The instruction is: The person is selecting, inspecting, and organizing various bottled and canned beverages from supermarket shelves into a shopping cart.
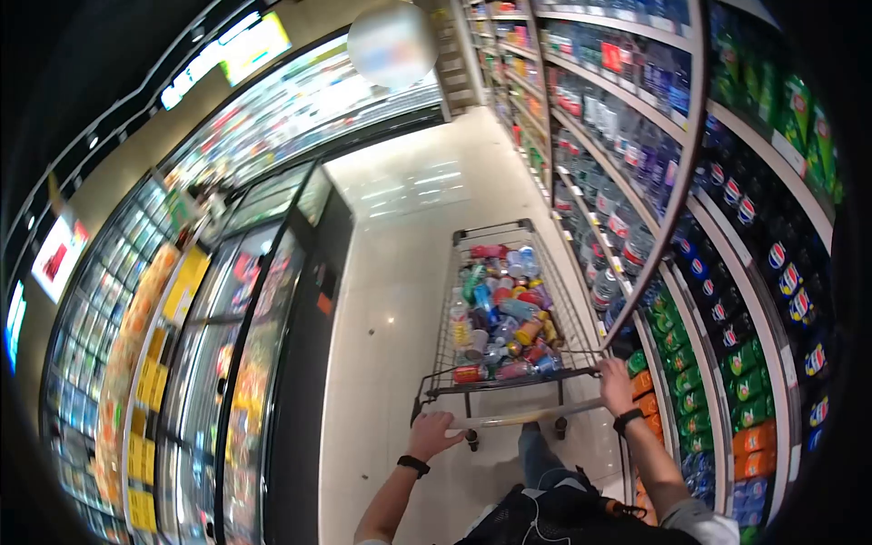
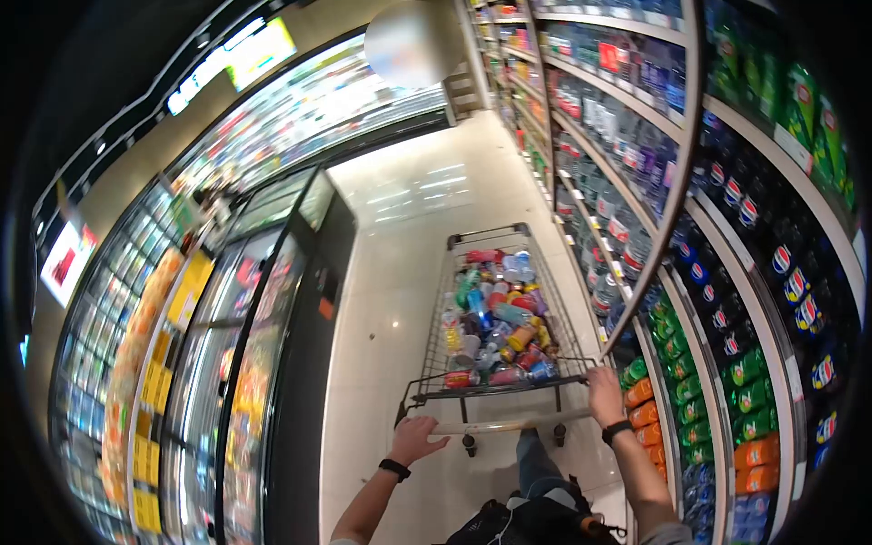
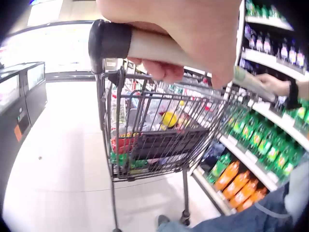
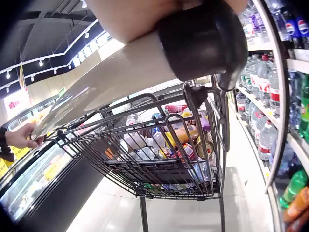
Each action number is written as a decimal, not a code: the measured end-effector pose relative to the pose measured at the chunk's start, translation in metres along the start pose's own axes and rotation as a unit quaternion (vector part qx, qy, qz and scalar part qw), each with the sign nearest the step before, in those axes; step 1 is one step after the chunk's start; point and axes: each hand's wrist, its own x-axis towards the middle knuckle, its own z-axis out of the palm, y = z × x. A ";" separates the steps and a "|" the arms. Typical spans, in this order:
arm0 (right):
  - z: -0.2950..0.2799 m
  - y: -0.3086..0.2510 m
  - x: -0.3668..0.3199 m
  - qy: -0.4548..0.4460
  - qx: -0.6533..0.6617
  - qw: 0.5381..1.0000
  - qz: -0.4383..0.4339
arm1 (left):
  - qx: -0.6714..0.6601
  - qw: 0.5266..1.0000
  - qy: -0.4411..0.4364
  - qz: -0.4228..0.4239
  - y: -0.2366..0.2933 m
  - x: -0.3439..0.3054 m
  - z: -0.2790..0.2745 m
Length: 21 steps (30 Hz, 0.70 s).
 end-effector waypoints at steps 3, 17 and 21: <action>0.033 0.020 0.060 -0.041 0.025 0.998 -0.045 | 0.079 0.988 -0.128 -0.027 -0.029 0.074 -0.012; 0.118 0.057 0.323 -0.120 -0.019 0.992 -0.047 | 0.106 0.976 -0.183 -0.053 -0.161 0.321 -0.044; 0.123 0.053 0.405 -0.194 -0.038 0.979 -0.046 | 0.166 0.973 -0.153 -0.058 -0.199 0.387 -0.050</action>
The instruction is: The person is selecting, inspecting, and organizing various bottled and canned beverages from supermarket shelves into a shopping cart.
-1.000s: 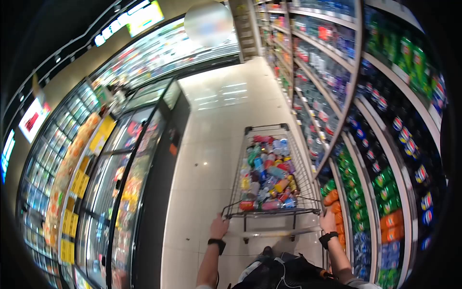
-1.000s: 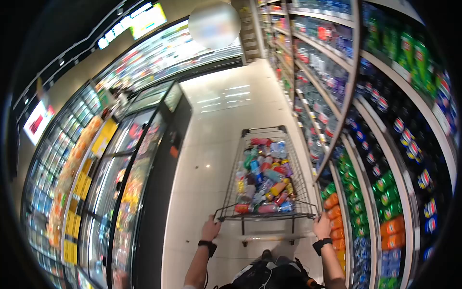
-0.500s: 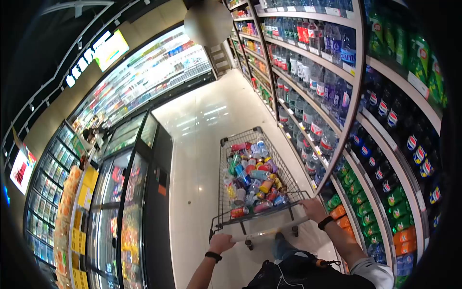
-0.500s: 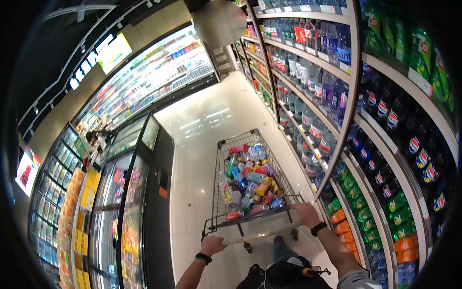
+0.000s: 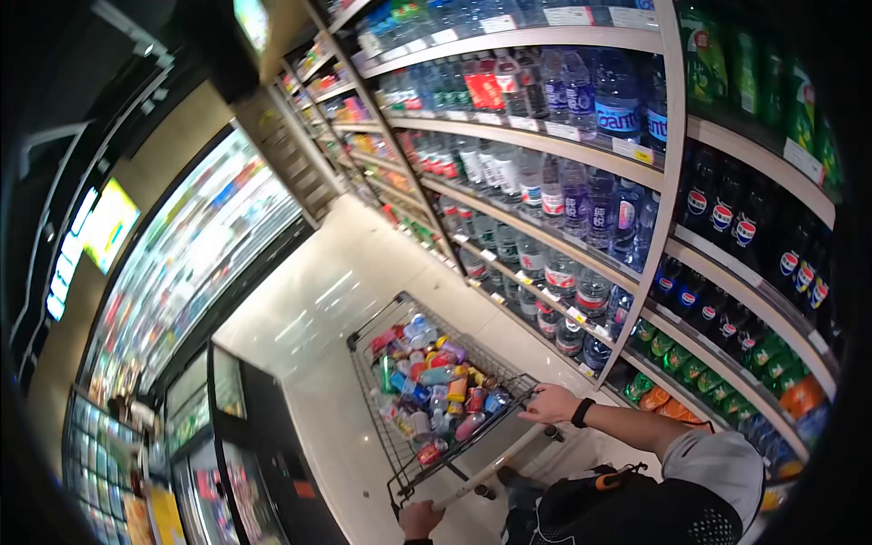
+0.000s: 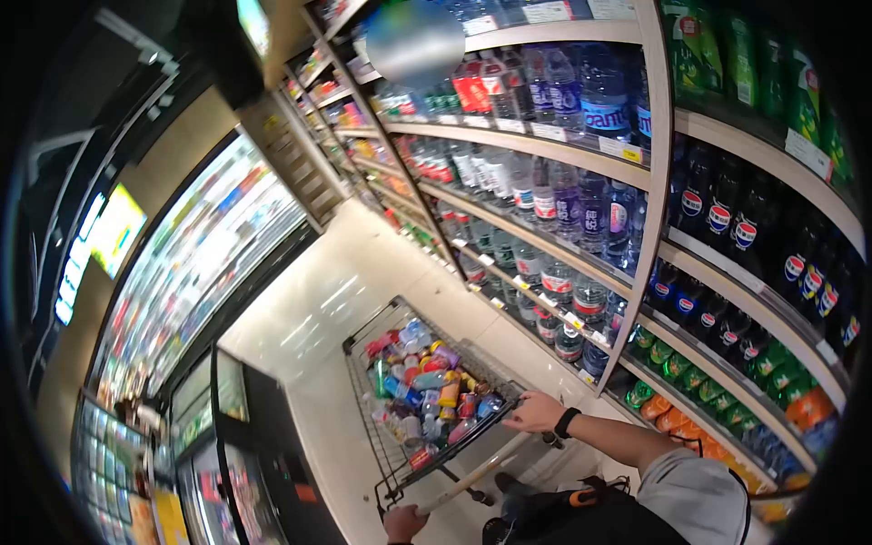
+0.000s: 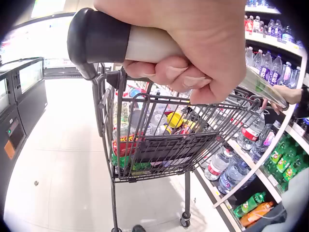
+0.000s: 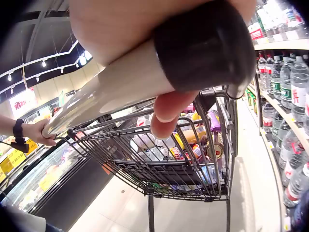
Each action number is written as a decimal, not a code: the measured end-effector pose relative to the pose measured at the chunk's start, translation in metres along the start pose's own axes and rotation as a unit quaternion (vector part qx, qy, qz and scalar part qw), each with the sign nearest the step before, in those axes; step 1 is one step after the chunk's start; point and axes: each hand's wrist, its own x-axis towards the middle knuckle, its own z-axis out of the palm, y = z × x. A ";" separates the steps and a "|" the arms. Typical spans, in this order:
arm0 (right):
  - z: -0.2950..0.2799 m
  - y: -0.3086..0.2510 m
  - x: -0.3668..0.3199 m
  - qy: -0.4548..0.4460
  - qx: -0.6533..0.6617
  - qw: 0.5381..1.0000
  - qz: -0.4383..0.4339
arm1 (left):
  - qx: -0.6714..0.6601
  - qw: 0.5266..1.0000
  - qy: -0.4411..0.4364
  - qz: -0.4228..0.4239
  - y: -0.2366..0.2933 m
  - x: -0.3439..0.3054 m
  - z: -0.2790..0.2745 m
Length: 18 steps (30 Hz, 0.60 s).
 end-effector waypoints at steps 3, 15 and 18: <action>0.001 0.007 0.057 -0.028 -0.013 0.999 -0.025 | -0.006 0.999 -0.043 -0.007 -0.038 0.060 -0.010; 0.008 0.048 0.278 0.021 0.035 0.998 0.040 | 0.008 0.997 0.008 0.072 -0.152 0.265 -0.061; 0.006 0.056 0.321 0.079 -0.010 0.995 0.067 | -0.022 0.995 0.083 0.048 -0.149 0.304 -0.105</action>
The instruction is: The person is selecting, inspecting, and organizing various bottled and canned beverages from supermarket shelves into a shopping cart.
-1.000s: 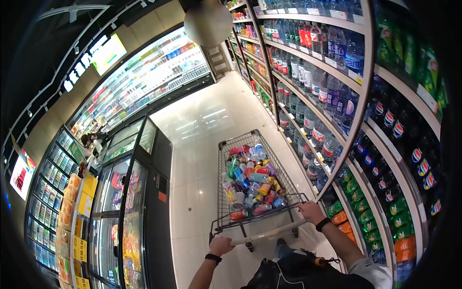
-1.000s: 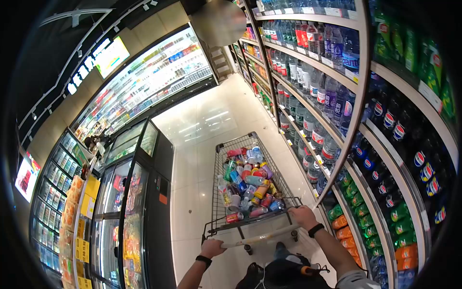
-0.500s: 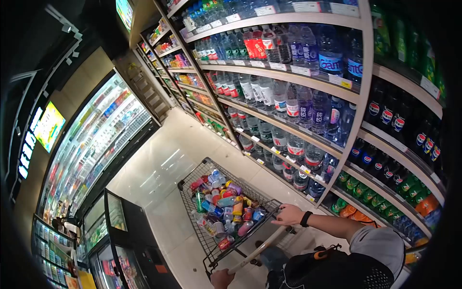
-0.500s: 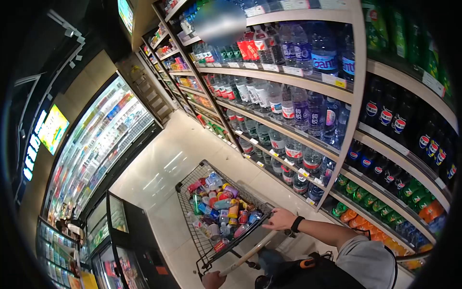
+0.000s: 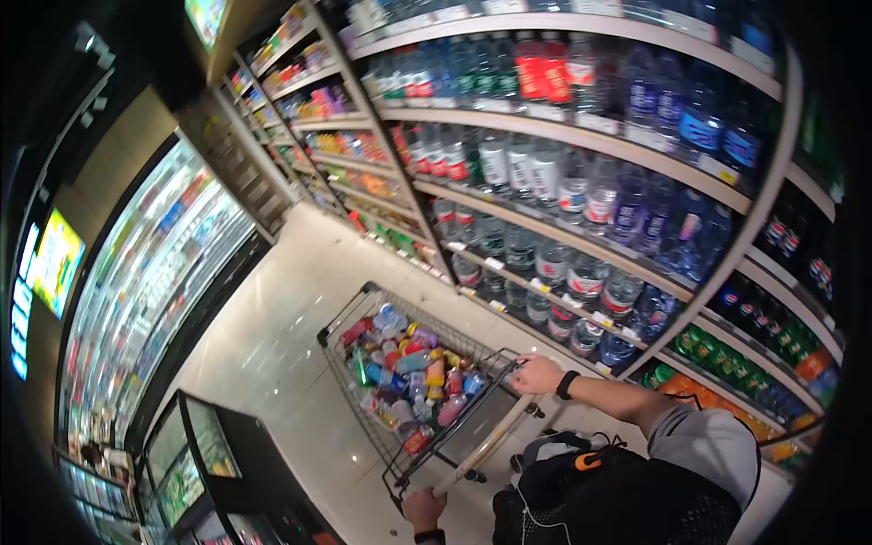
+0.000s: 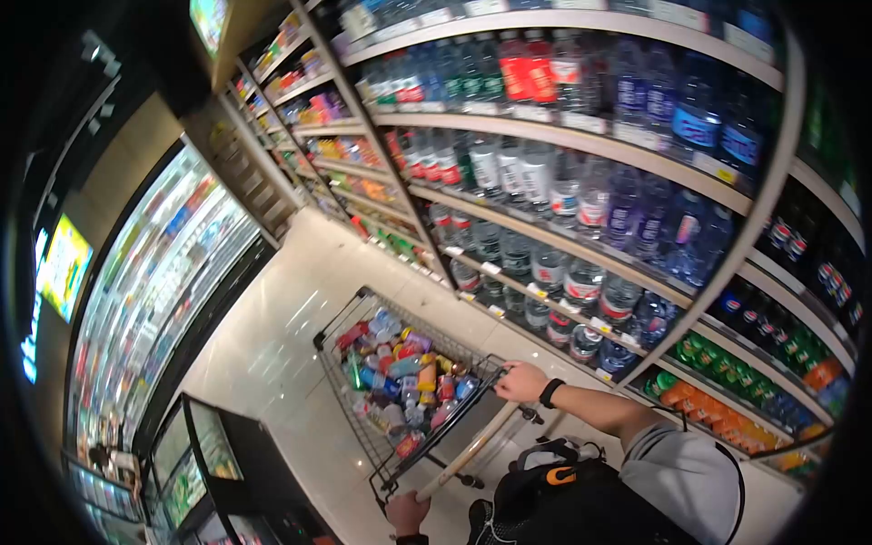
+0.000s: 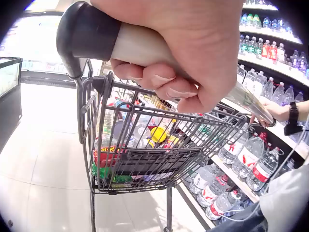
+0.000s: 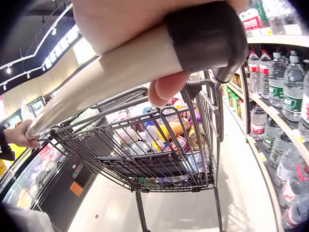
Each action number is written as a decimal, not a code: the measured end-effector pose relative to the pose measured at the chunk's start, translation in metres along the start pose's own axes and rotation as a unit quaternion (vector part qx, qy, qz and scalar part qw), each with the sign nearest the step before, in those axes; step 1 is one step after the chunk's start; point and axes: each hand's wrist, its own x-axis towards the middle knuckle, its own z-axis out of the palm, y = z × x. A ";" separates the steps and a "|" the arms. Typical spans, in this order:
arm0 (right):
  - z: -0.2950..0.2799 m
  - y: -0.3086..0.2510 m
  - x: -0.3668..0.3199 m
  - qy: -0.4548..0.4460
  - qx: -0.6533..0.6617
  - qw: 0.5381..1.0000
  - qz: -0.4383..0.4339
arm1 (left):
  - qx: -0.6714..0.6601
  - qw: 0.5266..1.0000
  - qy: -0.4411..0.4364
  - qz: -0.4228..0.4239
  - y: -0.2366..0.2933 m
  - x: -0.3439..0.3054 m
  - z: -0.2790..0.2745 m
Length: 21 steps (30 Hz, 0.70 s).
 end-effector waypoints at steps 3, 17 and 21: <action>-0.007 -0.008 0.049 -0.038 -0.004 0.999 0.006 | 0.009 1.000 0.007 0.001 -0.025 0.033 -0.008; 0.021 0.027 0.291 0.058 0.053 0.995 0.069 | 0.038 0.999 -0.007 -0.031 -0.129 0.254 -0.058; 0.033 0.041 0.363 0.107 0.039 0.993 0.037 | 0.041 0.999 -0.013 -0.024 -0.157 0.320 -0.072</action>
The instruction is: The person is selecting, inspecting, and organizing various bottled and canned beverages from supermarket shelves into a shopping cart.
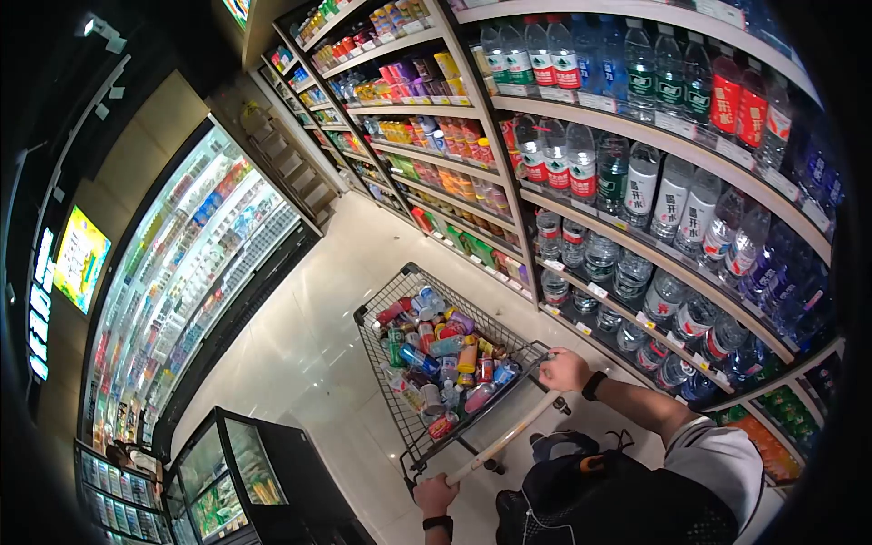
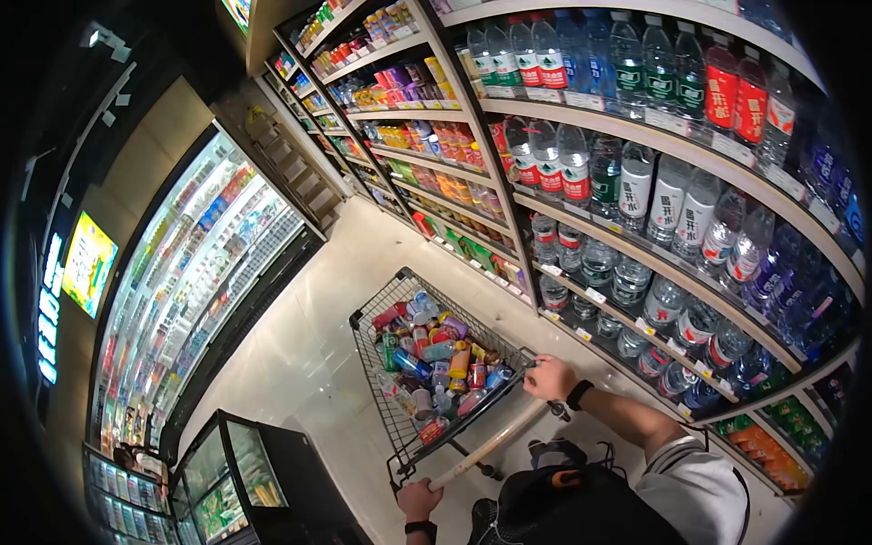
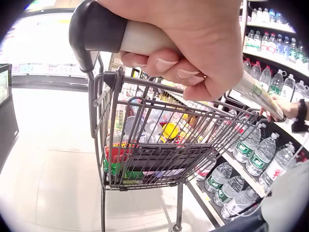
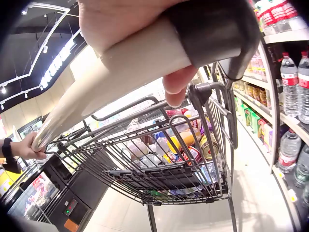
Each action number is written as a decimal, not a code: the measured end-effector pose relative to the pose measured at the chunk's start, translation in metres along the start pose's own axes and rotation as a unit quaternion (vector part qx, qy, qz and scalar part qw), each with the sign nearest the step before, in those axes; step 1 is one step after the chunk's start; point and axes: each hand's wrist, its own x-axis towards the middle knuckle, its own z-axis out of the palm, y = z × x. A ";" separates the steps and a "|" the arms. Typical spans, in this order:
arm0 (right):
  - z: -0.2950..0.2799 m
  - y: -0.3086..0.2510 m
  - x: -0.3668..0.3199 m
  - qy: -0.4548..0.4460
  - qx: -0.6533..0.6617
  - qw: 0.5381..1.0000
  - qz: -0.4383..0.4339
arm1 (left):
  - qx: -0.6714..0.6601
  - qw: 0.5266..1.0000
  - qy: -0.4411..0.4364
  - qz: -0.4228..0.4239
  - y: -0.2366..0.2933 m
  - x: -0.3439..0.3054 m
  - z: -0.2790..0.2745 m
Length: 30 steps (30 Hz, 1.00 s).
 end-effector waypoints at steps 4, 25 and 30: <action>0.022 0.007 0.068 0.024 -0.028 0.998 -0.043 | 0.005 1.000 0.015 0.003 -0.027 0.072 -0.018; 0.108 0.029 0.410 -0.150 -0.154 0.977 0.006 | -0.058 0.997 0.041 0.020 -0.161 0.409 -0.066; 0.137 0.041 0.481 -0.114 -0.181 0.976 -0.026 | -0.055 0.998 0.036 0.013 -0.190 0.480 -0.080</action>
